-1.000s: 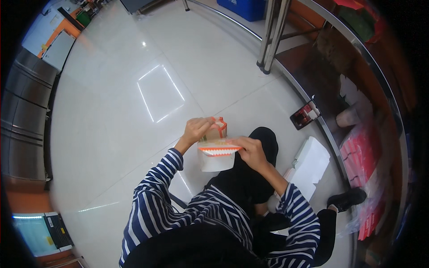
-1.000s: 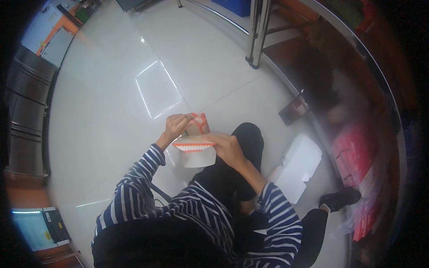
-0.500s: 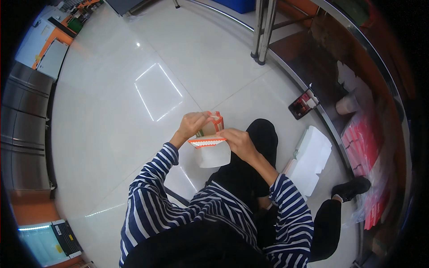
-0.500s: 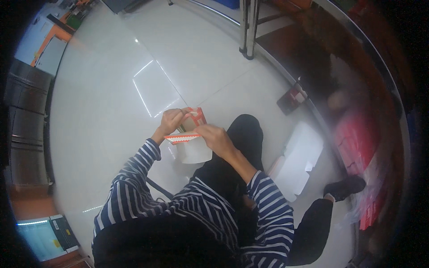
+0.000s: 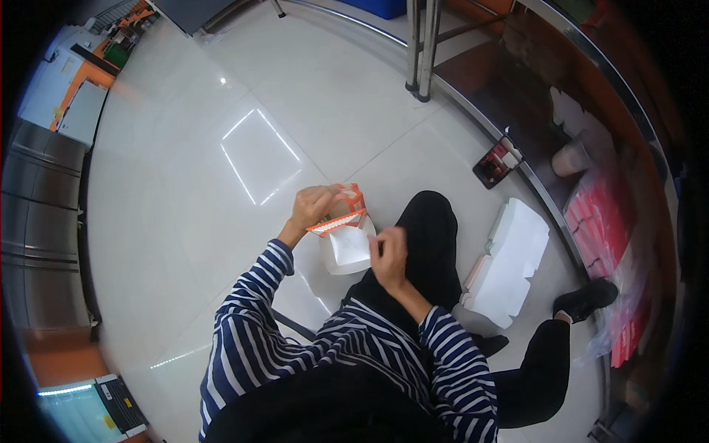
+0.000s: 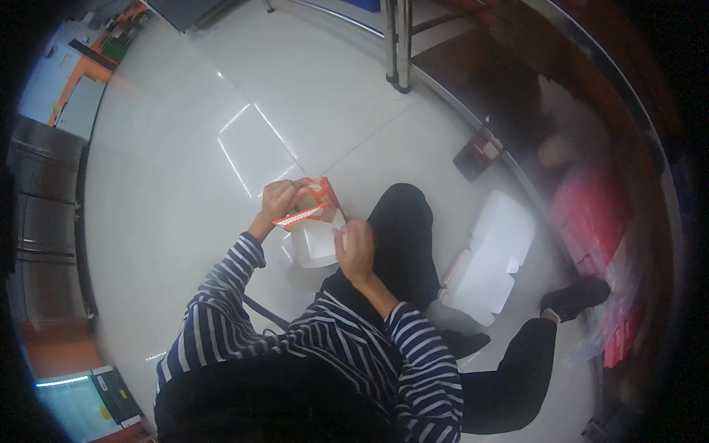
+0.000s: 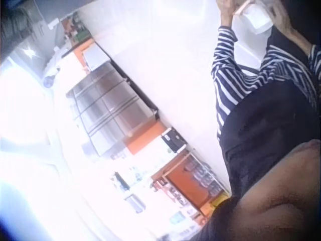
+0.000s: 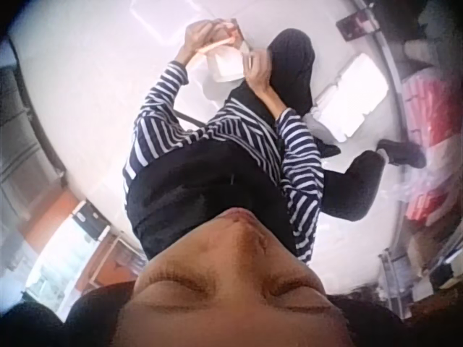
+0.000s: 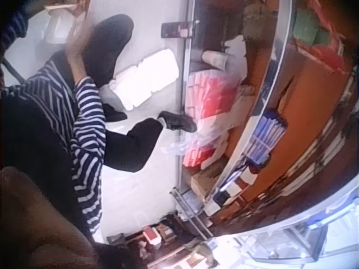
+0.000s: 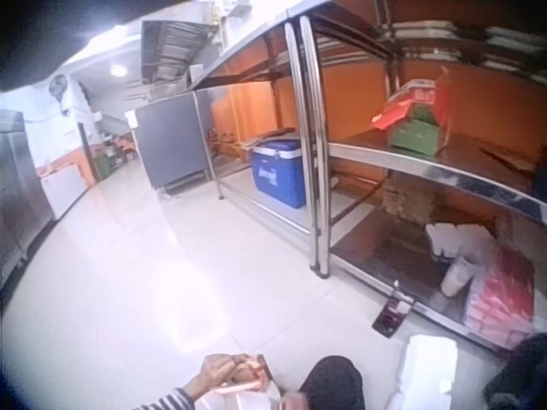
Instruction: The person sits on the floor and assembles small, colorful cardboard boxes by folding the flaps and securing them with adhesive strips. They handle the boxes one at a time, folding the sides and tucking the tabs to form the box shape.
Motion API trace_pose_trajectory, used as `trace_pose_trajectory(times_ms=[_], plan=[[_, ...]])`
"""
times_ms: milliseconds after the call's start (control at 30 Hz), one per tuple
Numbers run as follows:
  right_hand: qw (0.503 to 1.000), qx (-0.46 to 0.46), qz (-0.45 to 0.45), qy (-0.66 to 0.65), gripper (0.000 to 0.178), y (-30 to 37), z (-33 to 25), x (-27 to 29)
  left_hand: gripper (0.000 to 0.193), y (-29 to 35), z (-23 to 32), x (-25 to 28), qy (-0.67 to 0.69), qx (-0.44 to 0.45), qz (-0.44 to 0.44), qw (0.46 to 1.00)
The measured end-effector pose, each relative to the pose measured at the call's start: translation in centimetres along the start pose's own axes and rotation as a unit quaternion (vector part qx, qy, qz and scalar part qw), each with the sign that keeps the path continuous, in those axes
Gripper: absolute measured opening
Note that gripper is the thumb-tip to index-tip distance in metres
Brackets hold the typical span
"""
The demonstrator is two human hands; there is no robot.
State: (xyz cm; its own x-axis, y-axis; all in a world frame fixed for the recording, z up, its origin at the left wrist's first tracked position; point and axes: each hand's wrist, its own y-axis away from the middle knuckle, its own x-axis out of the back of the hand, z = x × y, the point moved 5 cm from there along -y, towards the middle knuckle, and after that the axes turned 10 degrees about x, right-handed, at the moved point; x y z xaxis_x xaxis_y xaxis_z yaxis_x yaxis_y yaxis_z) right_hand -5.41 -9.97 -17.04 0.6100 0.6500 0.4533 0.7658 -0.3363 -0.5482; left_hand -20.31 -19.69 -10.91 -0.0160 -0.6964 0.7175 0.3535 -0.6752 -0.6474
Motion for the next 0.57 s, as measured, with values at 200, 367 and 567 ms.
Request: trace_pose_trajectory(times_ms=[200,367,567], plan=[[0.957,0.090,-0.263,0.085,0.034,3.2,-0.5,-6.6,0.010,0.0,-0.4,-0.6,-0.013,0.018,-0.007,1.000],[0.904,-0.045,-0.400,0.144,0.034,2.3,0.3,-9.6,0.011,-0.1,-0.6,-0.3,0.010,0.052,-0.034,0.998],[0.883,-0.090,-0.406,0.217,0.038,4.2,2.8,-13.9,0.022,0.2,-1.0,0.0,0.091,0.137,-0.085,0.983]])
